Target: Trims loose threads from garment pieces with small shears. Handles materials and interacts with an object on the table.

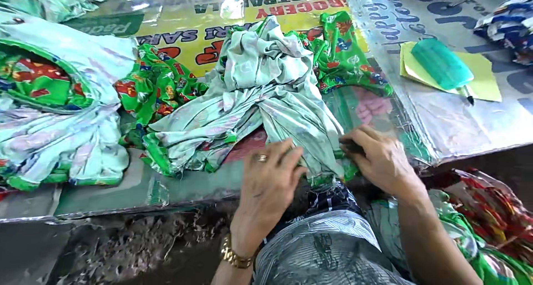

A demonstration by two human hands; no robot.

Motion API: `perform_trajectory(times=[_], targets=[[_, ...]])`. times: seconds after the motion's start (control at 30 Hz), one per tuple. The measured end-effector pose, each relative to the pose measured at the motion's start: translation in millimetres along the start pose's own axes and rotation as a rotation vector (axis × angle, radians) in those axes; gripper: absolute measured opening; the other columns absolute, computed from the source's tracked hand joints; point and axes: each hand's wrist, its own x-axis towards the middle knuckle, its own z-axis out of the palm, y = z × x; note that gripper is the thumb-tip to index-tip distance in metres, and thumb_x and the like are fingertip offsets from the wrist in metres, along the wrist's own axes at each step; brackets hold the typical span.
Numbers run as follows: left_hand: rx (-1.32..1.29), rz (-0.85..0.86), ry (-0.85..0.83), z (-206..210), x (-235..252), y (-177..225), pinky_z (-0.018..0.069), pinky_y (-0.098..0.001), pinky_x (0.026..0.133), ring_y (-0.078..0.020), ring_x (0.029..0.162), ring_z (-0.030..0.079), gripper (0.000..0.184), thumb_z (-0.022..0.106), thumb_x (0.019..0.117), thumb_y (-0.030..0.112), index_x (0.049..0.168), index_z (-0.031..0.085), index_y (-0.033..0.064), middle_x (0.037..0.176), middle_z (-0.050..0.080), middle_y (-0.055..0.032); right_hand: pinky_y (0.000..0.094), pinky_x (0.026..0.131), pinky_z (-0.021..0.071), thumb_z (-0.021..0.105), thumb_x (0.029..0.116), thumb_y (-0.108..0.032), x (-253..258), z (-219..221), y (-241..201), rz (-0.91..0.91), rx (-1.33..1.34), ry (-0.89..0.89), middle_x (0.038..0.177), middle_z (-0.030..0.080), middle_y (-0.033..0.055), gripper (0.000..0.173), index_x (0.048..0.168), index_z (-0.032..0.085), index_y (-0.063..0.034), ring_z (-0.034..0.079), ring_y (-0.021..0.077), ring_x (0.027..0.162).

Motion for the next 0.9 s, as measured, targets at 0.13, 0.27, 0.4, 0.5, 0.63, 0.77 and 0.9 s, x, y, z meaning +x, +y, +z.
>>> perform_trajectory(times=[0.13, 0.27, 0.4, 0.5, 0.63, 0.77, 0.9], targets=[[0.067, 0.0, -0.057, 0, -1, -8, 0.0474, -0.0562, 0.102, -0.0271, 0.126, 0.062, 0.022, 0.058, 0.103, 0.03, 0.103, 0.075, 0.0164, 0.127, 0.07, -0.0039, 0.0325, 0.062, 0.0571, 0.063, 0.098, -0.021, -17, 8, -23, -0.133, 0.228, -0.083, 0.093, 0.071, 0.0016, 0.014, 0.104, 0.072, -0.0119, 0.069, 0.0114, 0.076], [0.112, -0.054, -0.034, -17, -8, -23, 0.0434, -0.058, 0.104, -0.0286, 0.128, 0.061, 0.02, 0.057, 0.103, 0.024, 0.105, 0.075, 0.0138, 0.129, 0.069, -0.0064, 0.0224, 0.066, 0.0571, 0.071, 0.0968, -0.034, -18, 2, -20, -0.145, 0.342, -0.057, 0.11, 0.067, -0.0009, 0.025, 0.112, 0.07, -0.0142, 0.065, 0.003, 0.084], [-0.1, -0.049, 0.184, -8, -12, 5, 0.046, -0.0448, 0.102, -0.0226, 0.119, 0.063, 0.021, 0.058, 0.1041, 0.023, 0.106, 0.075, 0.0114, 0.123, 0.07, -0.0071, 0.031, 0.056, 0.0527, 0.067, 0.0952, -0.022, -15, 9, -24, -0.19, 0.185, -0.048, 0.097, 0.07, 0.0022, 0.012, 0.1, 0.073, -0.013, 0.066, 0.0117, 0.072], [-0.255, -0.022, 0.233, 2, -9, 27, 0.0435, -0.0396, 0.101, -0.0163, 0.116, 0.062, 0.023, 0.063, 0.1019, 0.033, 0.109, 0.073, 0.0139, 0.118, 0.071, -0.0033, 0.0162, 0.065, 0.0532, 0.062, 0.0984, -0.014, -13, 4, -25, -0.11, 0.418, -0.041, 0.09, 0.066, -0.0032, 0.009, 0.098, 0.07, -0.0099, 0.061, 0.0005, 0.075], [-0.411, -0.019, 0.167, 7, 4, 36, 0.0444, -0.0393, 0.102, -0.0162, 0.12, 0.06, 0.031, 0.068, 0.0987, 0.034, 0.121, 0.069, 0.0129, 0.127, 0.068, -0.0036, 0.0122, 0.066, 0.0519, 0.057, 0.1026, -0.015, -8, -3, -27, -0.08, 0.766, -0.047, 0.089, 0.063, -0.0038, 0.012, 0.097, 0.065, -0.0084, 0.06, -0.002, 0.076], [-0.491, -0.101, 0.276, 9, 10, 30, 0.0516, -0.0362, 0.094, -0.0127, 0.107, 0.066, 0.012, 0.06, 0.0985, 0.009, 0.103, 0.071, 0.0096, 0.107, 0.073, -0.0016, 0.0099, 0.056, 0.0463, 0.052, 0.1082, -0.022, -7, -1, -27, -0.077, 1.021, 0.027, 0.086, 0.059, -0.0066, 0.015, 0.102, 0.063, -0.013, 0.053, -0.0049, 0.065], [-0.473, -0.078, 0.217, 8, 9, 31, 0.0499, -0.0382, 0.096, -0.0152, 0.115, 0.062, 0.027, 0.068, 0.0962, 0.025, 0.118, 0.067, 0.0092, 0.119, 0.069, -0.0048, 0.01, 0.056, 0.0468, 0.052, 0.108, -0.023, -7, 0, -27, -0.078, 1.113, 0.009, 0.087, 0.059, -0.0067, 0.014, 0.104, 0.062, -0.0138, 0.053, -0.005, 0.065]])
